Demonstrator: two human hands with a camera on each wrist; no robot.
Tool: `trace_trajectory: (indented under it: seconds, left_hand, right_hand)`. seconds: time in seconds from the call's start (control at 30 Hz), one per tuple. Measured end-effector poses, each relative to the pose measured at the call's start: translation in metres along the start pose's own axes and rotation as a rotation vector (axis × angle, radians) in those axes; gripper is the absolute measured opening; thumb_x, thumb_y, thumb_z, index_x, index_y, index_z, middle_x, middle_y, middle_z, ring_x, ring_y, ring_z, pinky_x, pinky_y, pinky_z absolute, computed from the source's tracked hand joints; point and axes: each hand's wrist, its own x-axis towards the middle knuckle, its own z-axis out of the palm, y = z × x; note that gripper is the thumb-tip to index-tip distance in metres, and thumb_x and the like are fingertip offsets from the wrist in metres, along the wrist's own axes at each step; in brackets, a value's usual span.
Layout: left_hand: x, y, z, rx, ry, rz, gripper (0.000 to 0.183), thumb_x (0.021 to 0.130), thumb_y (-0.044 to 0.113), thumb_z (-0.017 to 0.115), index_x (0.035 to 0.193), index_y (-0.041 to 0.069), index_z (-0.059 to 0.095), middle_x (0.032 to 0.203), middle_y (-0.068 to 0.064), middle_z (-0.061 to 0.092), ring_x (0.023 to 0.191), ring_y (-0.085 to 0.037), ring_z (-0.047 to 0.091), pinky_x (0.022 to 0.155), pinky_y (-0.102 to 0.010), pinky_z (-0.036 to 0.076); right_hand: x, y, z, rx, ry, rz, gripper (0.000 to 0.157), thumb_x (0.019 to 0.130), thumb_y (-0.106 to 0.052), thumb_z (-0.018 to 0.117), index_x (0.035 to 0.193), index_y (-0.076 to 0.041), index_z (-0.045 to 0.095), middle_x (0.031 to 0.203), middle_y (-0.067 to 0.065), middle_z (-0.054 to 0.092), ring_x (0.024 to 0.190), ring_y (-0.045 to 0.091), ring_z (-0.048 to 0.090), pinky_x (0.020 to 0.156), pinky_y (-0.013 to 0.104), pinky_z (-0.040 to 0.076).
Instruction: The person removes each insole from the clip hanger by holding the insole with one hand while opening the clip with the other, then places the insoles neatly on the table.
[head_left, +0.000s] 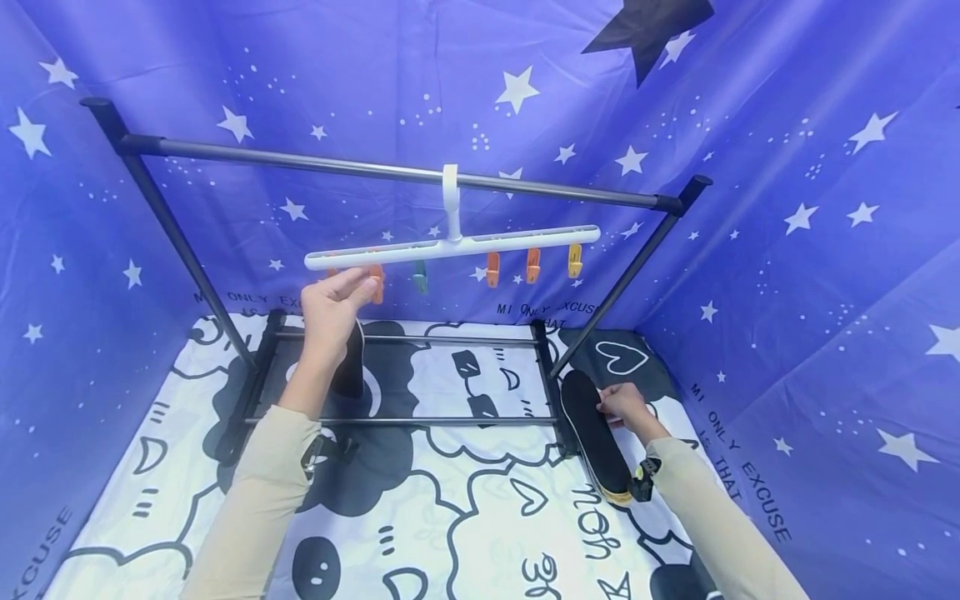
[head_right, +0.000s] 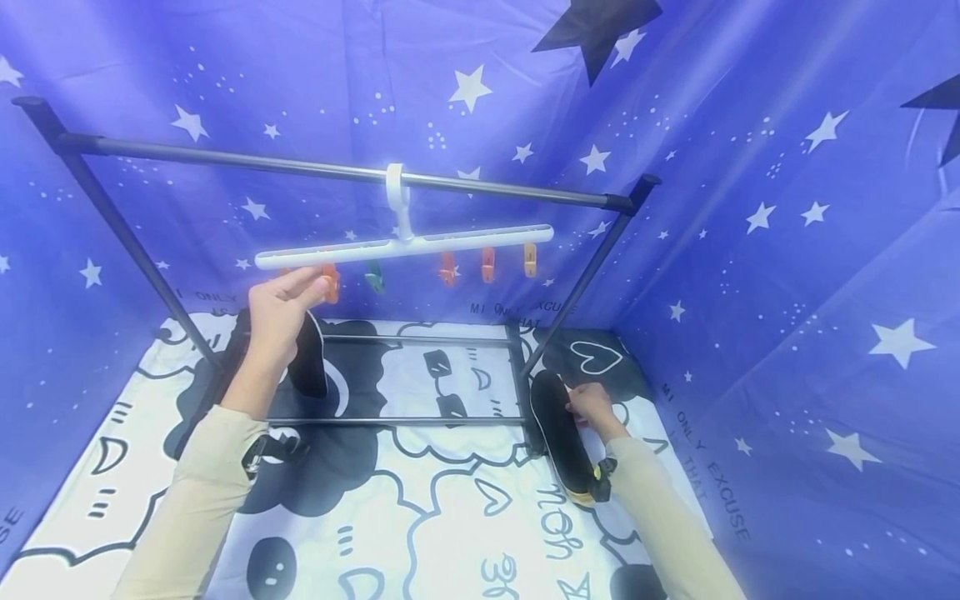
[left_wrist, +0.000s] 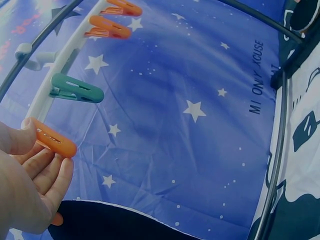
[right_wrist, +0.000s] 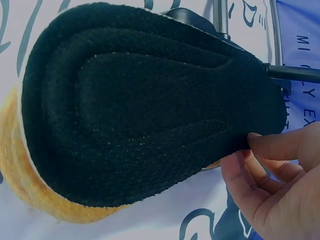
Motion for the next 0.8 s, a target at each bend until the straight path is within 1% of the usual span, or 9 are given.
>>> trace_trajectory:
  seconds: [0.1, 0.27, 0.4, 0.57, 0.67, 0.8]
  left_hand:
    - [0.0002, -0.0003, -0.0002, -0.005, 0.001, 0.001, 0.030, 0.091, -0.008, 0.070, 0.121, -0.013, 0.067, 0.077, 0.026, 0.073, 0.076, 0.004, 0.073, 0.083, -0.014, 0.059]
    - [0.0001, 0.0000, -0.0001, -0.003, -0.003, 0.005, 0.030, 0.091, -0.008, 0.070, 0.120, -0.013, 0.067, 0.077, 0.025, 0.074, 0.076, 0.003, 0.073, 0.084, -0.014, 0.059]
    - [0.0001, -0.0003, -0.0002, -0.008, 0.000, 0.000, 0.030, 0.091, -0.006, 0.071, 0.120, -0.013, 0.068, 0.078, 0.023, 0.075, 0.077, 0.000, 0.074, 0.084, -0.014, 0.058]
    - [0.0004, -0.0008, -0.0002, -0.003, 0.001, 0.008, 0.029, 0.091, -0.005, 0.072, 0.119, -0.012, 0.069, 0.078, 0.020, 0.075, 0.078, -0.004, 0.074, 0.083, -0.015, 0.059]
    - [0.0003, -0.0007, 0.0000, -0.001, -0.005, 0.017, 0.028, 0.091, -0.006, 0.070, 0.118, -0.013, 0.069, 0.078, 0.020, 0.075, 0.076, -0.003, 0.073, 0.081, -0.014, 0.059]
    - [-0.0005, -0.0002, 0.0001, -0.016, -0.009, 0.017, 0.029, 0.091, -0.009, 0.069, 0.119, -0.015, 0.067, 0.077, 0.021, 0.075, 0.073, 0.000, 0.072, 0.079, -0.014, 0.059]
  right_hand:
    - [0.0007, 0.0013, 0.0009, -0.005, 0.000, -0.005, 0.007, 0.083, 0.008, 0.063, 0.090, 0.007, 0.066, 0.063, -0.003, 0.062, 0.058, 0.014, 0.063, 0.054, 0.033, 0.060]
    - [0.0005, 0.0020, 0.0015, -0.008, -0.003, -0.009, 0.015, 0.083, 0.007, 0.063, 0.097, 0.011, 0.065, 0.067, 0.001, 0.064, 0.060, 0.014, 0.063, 0.054, 0.033, 0.059]
    - [-0.0004, 0.0023, 0.0025, -0.003, -0.001, 0.000, 0.017, 0.083, 0.007, 0.063, 0.099, 0.011, 0.064, 0.068, 0.001, 0.064, 0.061, 0.014, 0.063, 0.054, 0.032, 0.059]
    - [-0.0009, 0.0017, 0.0030, 0.002, 0.002, 0.009, 0.009, 0.083, 0.007, 0.063, 0.093, 0.007, 0.064, 0.066, -0.001, 0.063, 0.060, 0.013, 0.062, 0.054, 0.032, 0.059]
    - [-0.0010, 0.0018, 0.0023, 0.001, 0.002, 0.005, 0.004, 0.083, 0.007, 0.064, 0.086, 0.004, 0.064, 0.064, -0.001, 0.062, 0.058, 0.013, 0.062, 0.053, 0.031, 0.059]
    - [-0.0021, 0.0024, 0.0019, 0.006, -0.009, 0.004, 0.005, 0.083, 0.008, 0.064, 0.082, 0.003, 0.063, 0.062, -0.002, 0.061, 0.057, 0.013, 0.062, 0.053, 0.031, 0.058]
